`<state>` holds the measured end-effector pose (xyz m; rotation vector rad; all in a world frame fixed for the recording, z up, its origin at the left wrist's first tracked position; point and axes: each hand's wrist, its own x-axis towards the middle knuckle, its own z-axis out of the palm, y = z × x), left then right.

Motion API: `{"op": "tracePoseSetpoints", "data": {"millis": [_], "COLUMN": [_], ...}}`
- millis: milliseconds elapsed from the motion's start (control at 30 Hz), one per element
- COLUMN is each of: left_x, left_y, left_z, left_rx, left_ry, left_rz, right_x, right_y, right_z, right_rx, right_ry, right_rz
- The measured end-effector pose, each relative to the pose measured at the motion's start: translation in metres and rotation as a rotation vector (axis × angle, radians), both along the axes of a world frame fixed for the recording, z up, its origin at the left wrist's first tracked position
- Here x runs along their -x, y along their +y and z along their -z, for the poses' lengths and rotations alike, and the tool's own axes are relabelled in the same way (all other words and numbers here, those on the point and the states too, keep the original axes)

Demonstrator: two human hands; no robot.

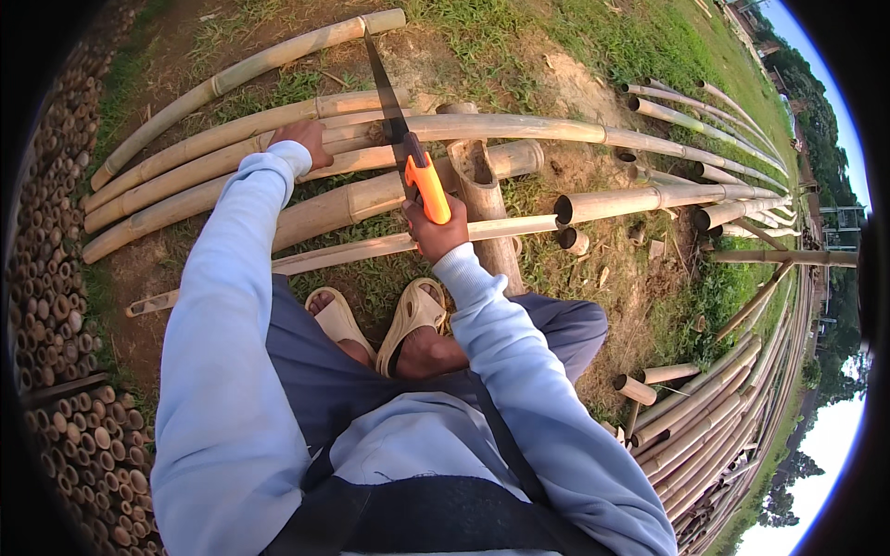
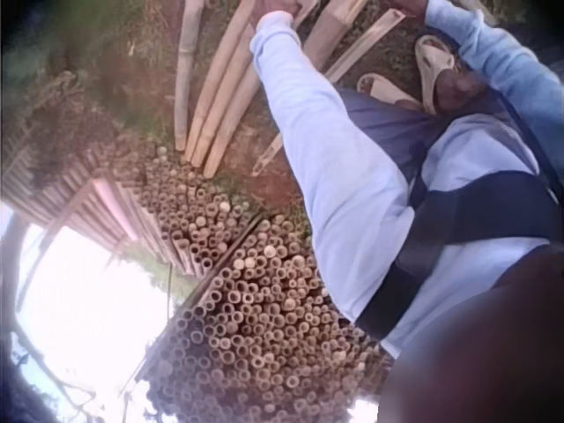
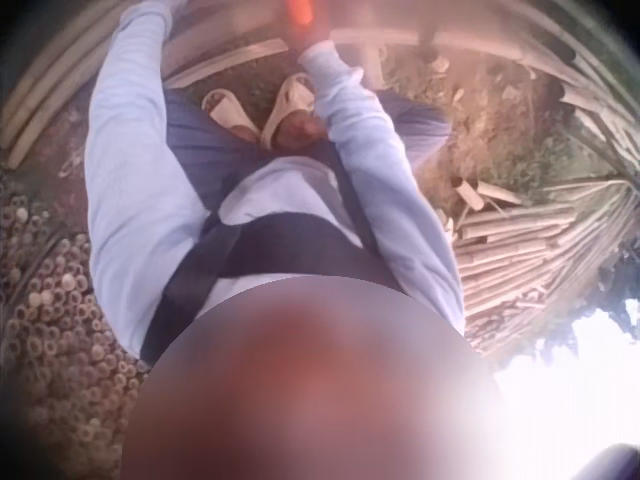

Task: The person sits on the ground and uses a hand saw to cut bamboo poles into shorter sections. They position each pole, saw through it, then set the cut piece aside and repeat the process with additional poles.

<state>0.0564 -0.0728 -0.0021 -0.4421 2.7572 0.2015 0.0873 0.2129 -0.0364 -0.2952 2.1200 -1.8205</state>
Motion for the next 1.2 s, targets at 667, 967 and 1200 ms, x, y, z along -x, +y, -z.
{"op": "tracePoseSetpoints", "data": {"millis": [667, 967, 1200], "left_x": [-0.012, -0.014, -0.020], "left_y": [0.001, -0.007, 0.006], "left_z": [0.000, 0.012, 0.008], "left_rx": [0.016, -0.002, 0.013], "left_ry": [0.053, 0.045, 0.010], "left_rz": [-0.034, -0.038, -0.044], "right_x": [0.022, -0.120, -0.108], "right_y": [-0.024, 0.096, 0.089], "right_z": [-0.007, -0.047, -0.035], "right_rx": [0.028, -0.060, -0.103], "right_ry": [0.118, -0.052, -0.146], "right_rz": [0.039, 0.026, 0.038]}}
